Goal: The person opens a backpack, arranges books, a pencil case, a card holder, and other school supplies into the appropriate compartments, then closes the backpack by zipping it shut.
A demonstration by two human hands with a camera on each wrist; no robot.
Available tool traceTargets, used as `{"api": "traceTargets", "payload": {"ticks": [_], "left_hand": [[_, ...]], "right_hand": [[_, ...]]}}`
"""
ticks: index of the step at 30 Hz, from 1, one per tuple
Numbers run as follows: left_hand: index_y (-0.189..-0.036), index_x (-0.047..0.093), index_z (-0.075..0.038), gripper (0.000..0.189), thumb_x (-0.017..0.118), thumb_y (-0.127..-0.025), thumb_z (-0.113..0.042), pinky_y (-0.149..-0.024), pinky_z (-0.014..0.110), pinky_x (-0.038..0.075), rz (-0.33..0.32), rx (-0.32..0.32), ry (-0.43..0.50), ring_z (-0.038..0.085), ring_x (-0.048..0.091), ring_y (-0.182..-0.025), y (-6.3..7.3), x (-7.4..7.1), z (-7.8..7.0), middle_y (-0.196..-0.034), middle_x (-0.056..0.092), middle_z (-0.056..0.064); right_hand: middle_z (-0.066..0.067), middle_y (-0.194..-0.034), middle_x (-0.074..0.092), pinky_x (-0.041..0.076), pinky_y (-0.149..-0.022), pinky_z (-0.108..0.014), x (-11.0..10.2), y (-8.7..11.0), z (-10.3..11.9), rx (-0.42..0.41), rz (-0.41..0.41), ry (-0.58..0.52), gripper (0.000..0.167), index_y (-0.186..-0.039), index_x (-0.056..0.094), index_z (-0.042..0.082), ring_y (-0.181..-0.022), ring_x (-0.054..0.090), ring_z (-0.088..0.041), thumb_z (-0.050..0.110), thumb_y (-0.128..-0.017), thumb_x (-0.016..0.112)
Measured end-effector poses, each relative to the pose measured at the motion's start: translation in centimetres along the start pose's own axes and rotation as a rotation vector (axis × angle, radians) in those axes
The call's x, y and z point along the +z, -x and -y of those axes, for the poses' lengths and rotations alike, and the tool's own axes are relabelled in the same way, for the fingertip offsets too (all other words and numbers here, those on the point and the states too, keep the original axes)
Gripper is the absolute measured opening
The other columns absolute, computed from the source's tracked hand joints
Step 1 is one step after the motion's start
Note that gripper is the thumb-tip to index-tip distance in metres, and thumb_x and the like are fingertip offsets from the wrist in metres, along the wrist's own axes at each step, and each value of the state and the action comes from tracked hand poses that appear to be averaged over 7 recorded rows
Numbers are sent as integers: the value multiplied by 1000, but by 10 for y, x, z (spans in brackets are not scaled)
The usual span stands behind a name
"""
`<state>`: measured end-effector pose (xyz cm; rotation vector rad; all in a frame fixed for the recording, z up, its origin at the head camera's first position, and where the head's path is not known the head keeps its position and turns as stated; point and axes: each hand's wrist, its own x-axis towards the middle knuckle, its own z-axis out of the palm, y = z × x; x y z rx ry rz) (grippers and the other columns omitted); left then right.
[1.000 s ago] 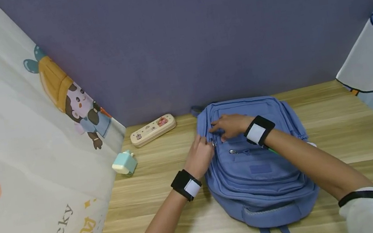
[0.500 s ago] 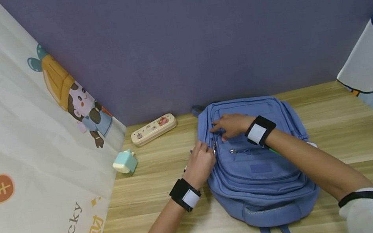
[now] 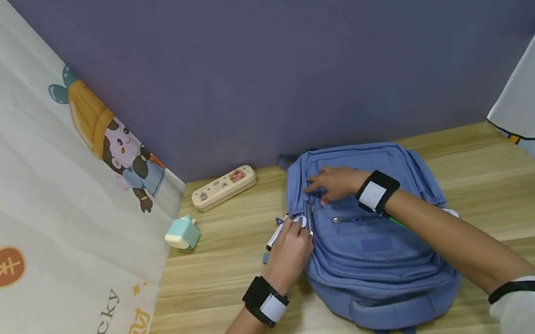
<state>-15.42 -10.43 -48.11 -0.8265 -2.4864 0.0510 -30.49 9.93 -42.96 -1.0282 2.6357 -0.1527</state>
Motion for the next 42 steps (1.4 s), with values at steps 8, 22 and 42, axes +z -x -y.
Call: {"api": "traceTargets", "payload": {"ticks": [8,22,42], "left_hand": [[-86,77,-8,13,79,-94,-17,-82,31,53,-40,9,23,20,57,-88,6,-4,-2,-87,69,2],[-79,73,-8,14,80,-90,-12,-79,30,52,-91,9,102,20,57,-87,16,-12,-8,-82,63,1],[-83,72,-8,10,79,-90,-4,-75,25,51,-88,-23,324,16,55,-87,25,-22,-10,-83,59,-1]], "right_hand": [[-11,-171,39,50,-108,-60,-1,-2,1,4,6,-40,58,-155,57,23,-155,35,-47,26,-100,76],[-11,-172,38,48,-111,-63,3,-6,-2,9,12,-48,58,-155,58,24,-156,33,-48,26,-100,76],[-6,-173,36,48,-108,-61,5,-10,-3,44,24,-55,59,-156,56,30,-159,30,-44,28,-100,76]]}}
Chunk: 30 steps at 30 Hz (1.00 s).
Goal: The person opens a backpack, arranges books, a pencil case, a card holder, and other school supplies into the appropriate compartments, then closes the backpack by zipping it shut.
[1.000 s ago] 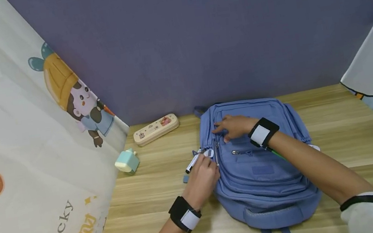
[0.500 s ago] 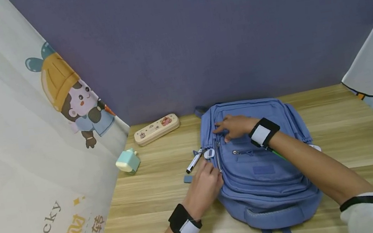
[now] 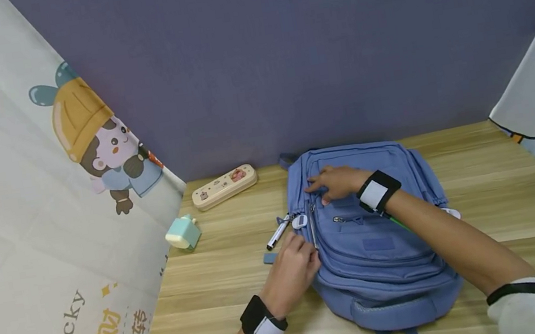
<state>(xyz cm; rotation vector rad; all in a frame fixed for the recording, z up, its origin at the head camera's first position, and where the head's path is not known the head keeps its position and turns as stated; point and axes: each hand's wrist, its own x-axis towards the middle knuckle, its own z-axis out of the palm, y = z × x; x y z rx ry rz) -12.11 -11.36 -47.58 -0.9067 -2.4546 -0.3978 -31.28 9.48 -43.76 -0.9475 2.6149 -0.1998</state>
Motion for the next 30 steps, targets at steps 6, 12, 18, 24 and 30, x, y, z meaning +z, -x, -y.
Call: {"api": "traceTargets", "payload": {"ticks": [6,12,18,24,30], "left_hand": [[-83,72,-9,11,79,-88,-2,-72,23,49,-3,58,88,14,54,-85,25,-9,5,-82,59,-2],[-85,73,-9,10,78,-88,-1,-74,20,49,34,52,221,12,55,-87,30,-15,2,-84,62,-3],[-88,74,-10,8,76,-90,-2,-75,14,46,69,48,317,10,54,-88,29,-22,-8,-86,63,-5],[-87,75,-11,9,77,-89,-2,-77,13,46,73,57,331,10,55,-89,30,-27,-16,-87,64,-5],[-85,73,-10,11,78,-88,-1,-78,13,45,56,92,334,9,54,-88,30,-28,-26,-85,63,-5]], "right_hand": [[-4,-173,36,47,-110,-65,18,8,25,44,-20,-23,60,-154,57,31,-159,30,-43,29,-98,77],[-4,-175,32,49,-107,-61,19,10,32,65,2,-23,61,-156,54,32,-160,28,-41,31,-99,75],[-6,-175,32,52,-96,-52,18,11,28,76,-7,-17,60,-157,54,31,-160,28,-42,31,-100,74],[-4,-176,30,51,-103,-58,21,12,26,80,-7,-15,60,-157,52,33,-161,26,-41,32,-101,73],[-3,-176,31,48,-107,-61,23,12,27,78,-19,-31,60,-157,53,33,-162,24,-40,32,-100,73]]}}
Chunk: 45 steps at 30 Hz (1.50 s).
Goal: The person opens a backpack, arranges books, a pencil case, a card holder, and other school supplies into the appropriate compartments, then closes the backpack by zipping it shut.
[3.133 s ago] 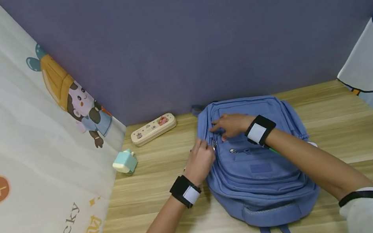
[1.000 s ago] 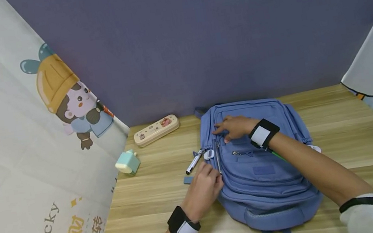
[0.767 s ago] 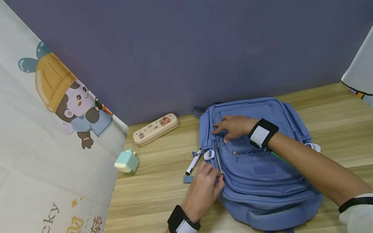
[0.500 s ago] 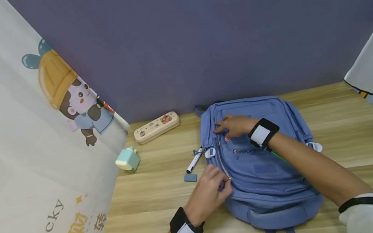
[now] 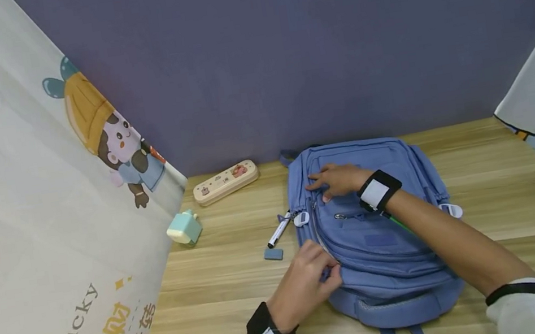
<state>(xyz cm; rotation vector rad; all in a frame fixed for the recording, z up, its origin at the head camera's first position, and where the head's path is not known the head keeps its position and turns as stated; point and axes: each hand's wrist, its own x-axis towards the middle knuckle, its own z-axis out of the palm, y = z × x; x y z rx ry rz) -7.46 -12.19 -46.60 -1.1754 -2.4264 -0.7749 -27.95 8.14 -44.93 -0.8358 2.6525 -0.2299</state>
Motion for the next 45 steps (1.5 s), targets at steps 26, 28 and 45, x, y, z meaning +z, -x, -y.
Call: {"api": "traceTargets", "payload": {"ticks": [26,28,45], "left_hand": [[-79,66,-16,22,78,-98,-20,-65,12,36,19,-263,104,8,53,-72,-6,-14,-6,-74,55,-8],[-80,67,-16,22,77,-98,-19,-65,12,37,7,-268,120,10,55,-71,-8,-13,-8,-73,56,-7],[-104,74,-10,9,67,-100,-8,-99,30,54,98,-72,200,18,64,-111,-8,-8,30,-110,71,0]], "right_hand": [[17,-78,64,44,-58,-20,29,132,59,-399,-136,-157,40,-108,73,22,-65,54,2,54,-87,85],[20,-69,53,37,-52,-18,40,138,68,-383,-150,-139,43,-95,65,25,-57,45,6,62,-82,84],[13,-75,62,46,-59,-17,53,150,90,-330,-223,-324,17,-89,68,17,-65,52,6,6,-93,80]]}}
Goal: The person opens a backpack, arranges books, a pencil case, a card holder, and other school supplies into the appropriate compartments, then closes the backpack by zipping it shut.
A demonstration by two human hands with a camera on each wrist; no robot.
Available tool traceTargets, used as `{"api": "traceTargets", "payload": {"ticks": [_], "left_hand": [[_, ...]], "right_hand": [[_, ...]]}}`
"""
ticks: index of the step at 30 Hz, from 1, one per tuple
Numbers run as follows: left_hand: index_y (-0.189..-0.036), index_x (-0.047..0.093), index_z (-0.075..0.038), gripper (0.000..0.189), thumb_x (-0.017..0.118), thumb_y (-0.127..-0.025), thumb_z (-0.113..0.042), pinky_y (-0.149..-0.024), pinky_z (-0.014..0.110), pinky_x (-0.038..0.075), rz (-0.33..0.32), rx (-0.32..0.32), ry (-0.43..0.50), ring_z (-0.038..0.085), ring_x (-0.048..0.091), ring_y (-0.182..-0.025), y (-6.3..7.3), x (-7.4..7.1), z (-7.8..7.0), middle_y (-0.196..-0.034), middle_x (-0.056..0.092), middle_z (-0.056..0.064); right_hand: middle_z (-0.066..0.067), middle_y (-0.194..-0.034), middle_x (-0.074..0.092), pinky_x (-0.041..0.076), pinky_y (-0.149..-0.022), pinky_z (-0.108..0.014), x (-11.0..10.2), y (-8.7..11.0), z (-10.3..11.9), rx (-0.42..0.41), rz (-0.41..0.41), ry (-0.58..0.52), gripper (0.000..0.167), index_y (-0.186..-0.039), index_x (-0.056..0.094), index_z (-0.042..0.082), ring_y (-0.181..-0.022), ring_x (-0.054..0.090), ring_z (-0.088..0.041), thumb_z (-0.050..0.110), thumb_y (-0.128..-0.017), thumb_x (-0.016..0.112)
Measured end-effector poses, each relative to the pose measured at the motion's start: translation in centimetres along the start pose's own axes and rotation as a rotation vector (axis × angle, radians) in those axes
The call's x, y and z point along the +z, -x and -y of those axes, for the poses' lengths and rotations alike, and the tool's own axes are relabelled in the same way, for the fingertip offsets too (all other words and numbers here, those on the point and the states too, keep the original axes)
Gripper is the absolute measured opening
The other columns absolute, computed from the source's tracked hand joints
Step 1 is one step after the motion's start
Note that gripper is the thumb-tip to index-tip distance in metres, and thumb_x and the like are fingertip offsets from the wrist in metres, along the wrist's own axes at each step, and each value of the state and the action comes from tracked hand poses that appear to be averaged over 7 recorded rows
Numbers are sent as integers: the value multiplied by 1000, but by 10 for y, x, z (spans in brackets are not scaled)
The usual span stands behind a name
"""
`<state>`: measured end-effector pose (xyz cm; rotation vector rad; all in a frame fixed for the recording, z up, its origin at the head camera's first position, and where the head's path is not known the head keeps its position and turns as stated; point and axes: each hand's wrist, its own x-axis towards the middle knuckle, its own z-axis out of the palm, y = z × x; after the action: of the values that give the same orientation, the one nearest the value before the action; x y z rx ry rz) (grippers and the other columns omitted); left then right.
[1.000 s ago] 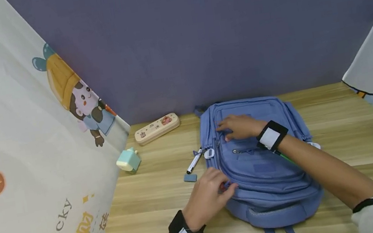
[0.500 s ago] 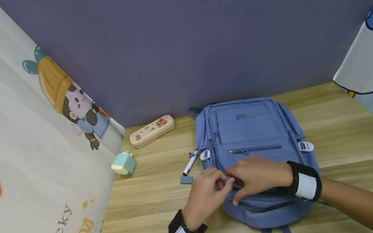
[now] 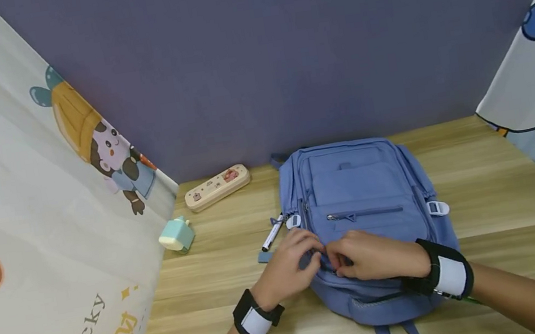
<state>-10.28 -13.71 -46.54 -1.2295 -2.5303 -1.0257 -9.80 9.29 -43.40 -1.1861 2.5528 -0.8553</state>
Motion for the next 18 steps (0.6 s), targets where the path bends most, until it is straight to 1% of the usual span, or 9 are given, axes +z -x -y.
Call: {"api": "traceTargets", "payload": {"ticks": [2,4,5,7,10,15,18], "left_hand": [[-112,76,-10,15,68,-99,-8,-115,35,49,86,60,-33,21,59,-131,-1,2,11,-124,71,3],[-118,76,-10,20,70,-99,-10,-122,37,44,162,95,-48,24,54,-142,-1,6,19,-135,70,4],[-120,76,-10,22,70,-100,-12,-123,36,43,184,104,-53,24,53,-145,-1,7,21,-138,69,5],[-121,77,-9,23,71,-100,-13,-124,35,42,206,115,-45,24,54,-145,-2,10,25,-140,69,7],[-117,79,-9,19,74,-99,-17,-121,31,44,207,139,-36,22,57,-139,-5,12,26,-138,69,6],[-110,81,-13,14,76,-100,-21,-114,26,48,212,188,-26,17,60,-129,-9,8,25,-131,69,1],[-110,82,-13,13,76,-100,-20,-112,26,49,229,197,-18,16,61,-126,-10,4,27,-130,69,1]], "right_hand": [[11,-76,64,46,-59,-18,0,1,2,34,28,15,13,-89,70,16,-65,52,5,7,-95,79],[11,-75,64,45,-58,-18,1,1,3,56,41,36,12,-88,72,15,-63,52,5,8,-96,77],[11,-73,63,45,-56,-18,2,2,4,65,46,38,14,-86,71,15,-62,51,5,8,-97,76],[11,-69,60,42,-53,-18,4,3,4,82,49,31,21,-80,69,17,-58,49,4,7,-97,75],[12,-65,54,39,-50,-18,4,4,5,110,32,24,26,-76,64,19,-54,46,3,5,-96,74],[14,-61,46,32,-46,-18,2,6,6,143,7,18,28,-75,61,22,-49,40,2,6,-94,74],[16,-59,41,29,-45,-18,1,7,7,151,-2,4,28,-75,58,22,-47,37,3,6,-93,73]]}}
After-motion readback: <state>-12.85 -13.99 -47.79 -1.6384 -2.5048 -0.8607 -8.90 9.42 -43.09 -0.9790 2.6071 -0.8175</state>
